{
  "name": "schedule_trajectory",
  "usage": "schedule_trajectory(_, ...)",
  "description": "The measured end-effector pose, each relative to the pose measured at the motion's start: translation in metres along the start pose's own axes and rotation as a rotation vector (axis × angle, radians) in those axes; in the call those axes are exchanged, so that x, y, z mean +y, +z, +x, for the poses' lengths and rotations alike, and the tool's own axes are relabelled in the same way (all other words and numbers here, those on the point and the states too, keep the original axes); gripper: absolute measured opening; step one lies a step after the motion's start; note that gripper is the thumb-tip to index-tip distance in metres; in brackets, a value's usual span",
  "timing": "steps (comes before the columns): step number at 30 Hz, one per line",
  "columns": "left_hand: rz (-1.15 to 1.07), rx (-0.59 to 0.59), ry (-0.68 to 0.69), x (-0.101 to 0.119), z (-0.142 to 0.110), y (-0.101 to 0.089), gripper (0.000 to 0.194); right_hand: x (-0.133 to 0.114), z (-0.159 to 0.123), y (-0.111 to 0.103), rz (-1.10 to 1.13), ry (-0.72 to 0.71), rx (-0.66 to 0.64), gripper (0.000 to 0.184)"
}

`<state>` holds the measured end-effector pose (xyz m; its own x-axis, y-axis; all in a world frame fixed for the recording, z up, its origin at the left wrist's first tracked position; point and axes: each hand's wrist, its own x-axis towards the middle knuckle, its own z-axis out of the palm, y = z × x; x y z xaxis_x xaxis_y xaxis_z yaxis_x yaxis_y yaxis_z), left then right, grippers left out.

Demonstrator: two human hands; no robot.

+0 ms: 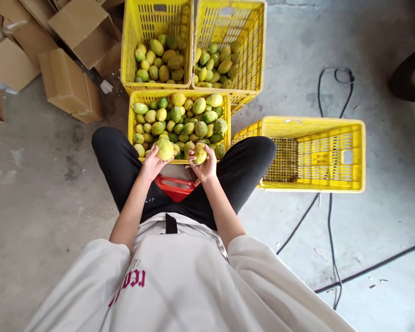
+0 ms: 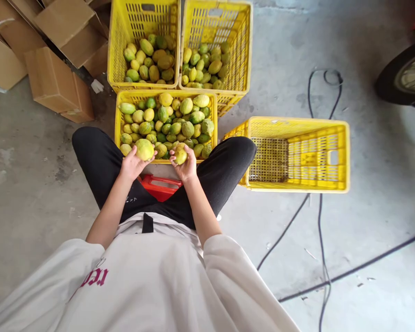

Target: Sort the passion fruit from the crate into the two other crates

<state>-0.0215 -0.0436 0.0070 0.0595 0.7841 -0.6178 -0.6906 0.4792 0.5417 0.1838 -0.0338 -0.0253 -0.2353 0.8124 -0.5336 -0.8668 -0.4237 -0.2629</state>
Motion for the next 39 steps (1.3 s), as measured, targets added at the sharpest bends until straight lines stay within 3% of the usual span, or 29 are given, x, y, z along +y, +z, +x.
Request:
schedule_trajectory(3,0.006,0.057,0.021,0.000,0.001,-0.003,0.025,0.001,-0.004,0.005,-0.044,-0.058,-0.030,0.025)
schedule_trajectory(7,0.027,-0.043,0.082,0.003,-0.001,-0.001,0.025,0.005,-0.004,0.008,-0.153,-0.039,-0.055,0.038)
schedule_trajectory(10,0.059,-0.084,0.075,0.002,-0.001,0.000,0.028,0.008,0.000,0.003,-0.201,0.033,-0.074,0.036)
schedule_trajectory(15,0.043,-0.015,0.050,0.001,0.000,0.000,0.028,0.010,0.003,-0.005,-0.212,0.028,-0.115,0.032)
schedule_trajectory(22,-0.074,-0.034,-0.034,0.007,-0.006,0.006,0.037,0.009,-0.004,0.006,-0.251,0.044,-0.176,0.038)
schedule_trajectory(29,-0.004,0.132,0.010,0.003,0.000,-0.001,0.029,0.005,-0.005,0.006,-0.282,0.054,-0.138,0.036)
schedule_trajectory(34,0.052,0.050,0.010,0.003,-0.001,-0.001,0.027,0.009,0.001,-0.003,-0.259,0.141,-0.095,0.030)
schedule_trajectory(39,0.091,-0.004,0.014,0.003,-0.001,0.002,0.025,0.012,0.003,-0.001,-0.246,0.079,-0.033,0.028)
